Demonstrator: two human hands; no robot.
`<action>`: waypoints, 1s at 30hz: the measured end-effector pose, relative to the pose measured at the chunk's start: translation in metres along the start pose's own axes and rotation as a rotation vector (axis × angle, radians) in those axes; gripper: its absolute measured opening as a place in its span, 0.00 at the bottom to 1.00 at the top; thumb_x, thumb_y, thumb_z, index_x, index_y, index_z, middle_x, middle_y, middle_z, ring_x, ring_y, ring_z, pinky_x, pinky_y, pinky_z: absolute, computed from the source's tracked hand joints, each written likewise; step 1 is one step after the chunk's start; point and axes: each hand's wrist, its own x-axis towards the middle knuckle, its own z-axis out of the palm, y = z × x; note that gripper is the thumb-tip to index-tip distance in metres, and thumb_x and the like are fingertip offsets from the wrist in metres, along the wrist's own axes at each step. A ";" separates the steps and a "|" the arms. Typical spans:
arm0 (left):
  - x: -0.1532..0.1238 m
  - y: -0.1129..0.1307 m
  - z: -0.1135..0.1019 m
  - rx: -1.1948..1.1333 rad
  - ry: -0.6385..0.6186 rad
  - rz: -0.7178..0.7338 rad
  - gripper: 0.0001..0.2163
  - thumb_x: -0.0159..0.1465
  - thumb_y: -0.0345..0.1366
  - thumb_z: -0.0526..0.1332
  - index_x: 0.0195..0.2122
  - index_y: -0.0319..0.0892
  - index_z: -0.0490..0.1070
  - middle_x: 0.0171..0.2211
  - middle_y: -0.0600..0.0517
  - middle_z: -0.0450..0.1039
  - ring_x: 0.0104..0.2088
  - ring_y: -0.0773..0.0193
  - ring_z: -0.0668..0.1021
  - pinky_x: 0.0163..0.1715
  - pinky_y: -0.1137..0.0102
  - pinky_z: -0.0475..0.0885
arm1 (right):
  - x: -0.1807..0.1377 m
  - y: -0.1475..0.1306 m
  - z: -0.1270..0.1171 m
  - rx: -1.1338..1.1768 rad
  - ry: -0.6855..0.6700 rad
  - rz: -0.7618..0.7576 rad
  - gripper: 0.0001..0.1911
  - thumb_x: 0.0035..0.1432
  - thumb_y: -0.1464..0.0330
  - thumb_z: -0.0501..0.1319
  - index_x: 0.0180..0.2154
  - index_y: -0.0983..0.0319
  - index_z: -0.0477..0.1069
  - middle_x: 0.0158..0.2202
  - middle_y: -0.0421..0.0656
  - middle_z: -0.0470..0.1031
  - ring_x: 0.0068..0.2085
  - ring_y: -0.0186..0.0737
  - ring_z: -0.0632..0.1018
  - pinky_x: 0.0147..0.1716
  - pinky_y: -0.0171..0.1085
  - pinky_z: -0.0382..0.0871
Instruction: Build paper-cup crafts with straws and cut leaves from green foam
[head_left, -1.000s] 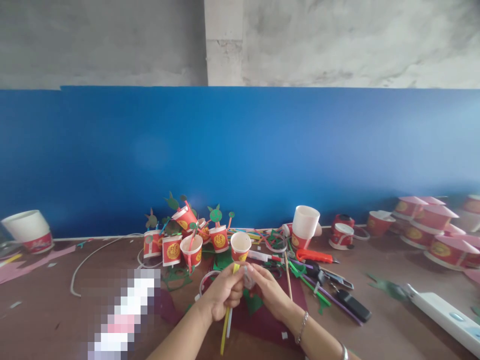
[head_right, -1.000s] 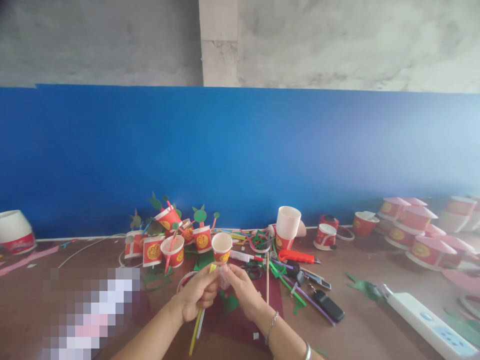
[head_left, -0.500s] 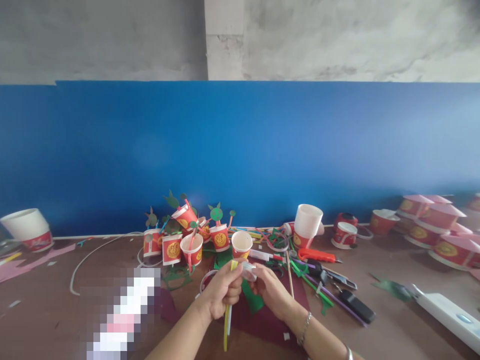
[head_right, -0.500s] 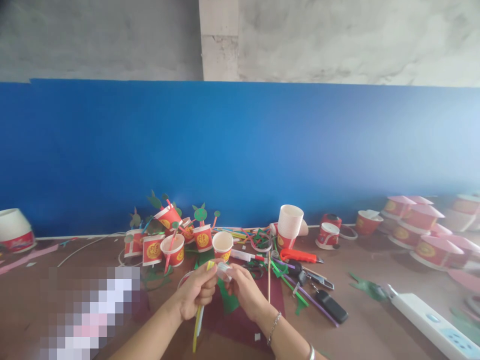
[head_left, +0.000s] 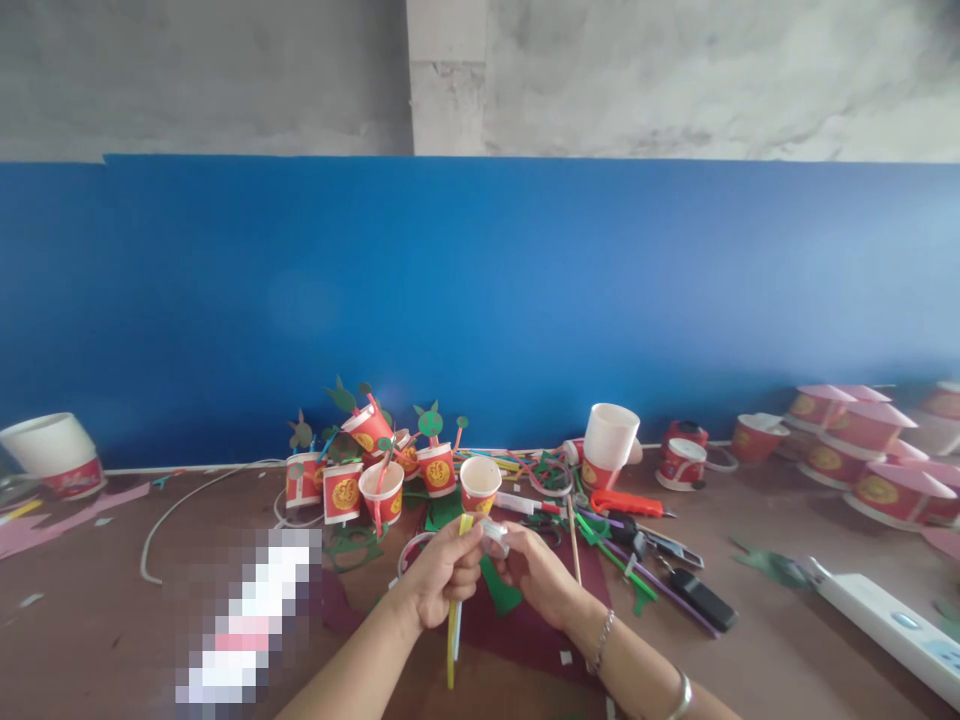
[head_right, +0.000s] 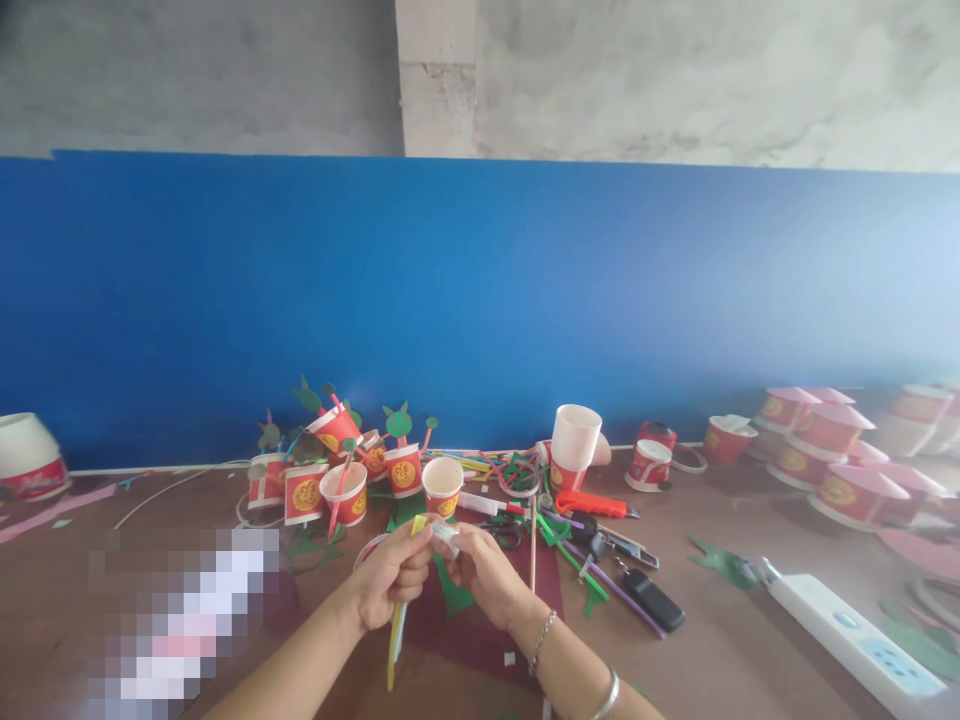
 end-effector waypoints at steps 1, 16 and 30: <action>0.000 0.000 0.000 0.023 -0.006 -0.006 0.22 0.50 0.47 0.69 0.39 0.44 0.61 0.14 0.68 0.46 0.14 0.78 0.42 0.13 0.79 0.36 | 0.000 0.000 0.000 -0.021 0.012 -0.004 0.08 0.50 0.65 0.57 0.24 0.62 0.63 0.22 0.36 0.60 0.23 0.30 0.61 0.22 0.31 0.53; -0.002 0.000 0.002 -0.004 -0.020 0.008 0.24 0.49 0.47 0.70 0.39 0.45 0.59 0.13 0.68 0.46 0.14 0.78 0.42 0.12 0.79 0.36 | -0.001 -0.003 -0.001 0.012 -0.038 0.000 0.05 0.44 0.68 0.56 0.23 0.63 0.66 0.20 0.37 0.60 0.22 0.31 0.60 0.21 0.31 0.51; -0.001 -0.004 0.009 0.194 0.027 0.025 0.20 0.52 0.49 0.67 0.37 0.45 0.62 0.13 0.67 0.46 0.13 0.78 0.46 0.13 0.77 0.37 | -0.002 0.001 -0.001 -0.151 0.085 -0.019 0.12 0.47 0.63 0.59 0.20 0.63 0.63 0.19 0.35 0.58 0.21 0.27 0.58 0.19 0.30 0.49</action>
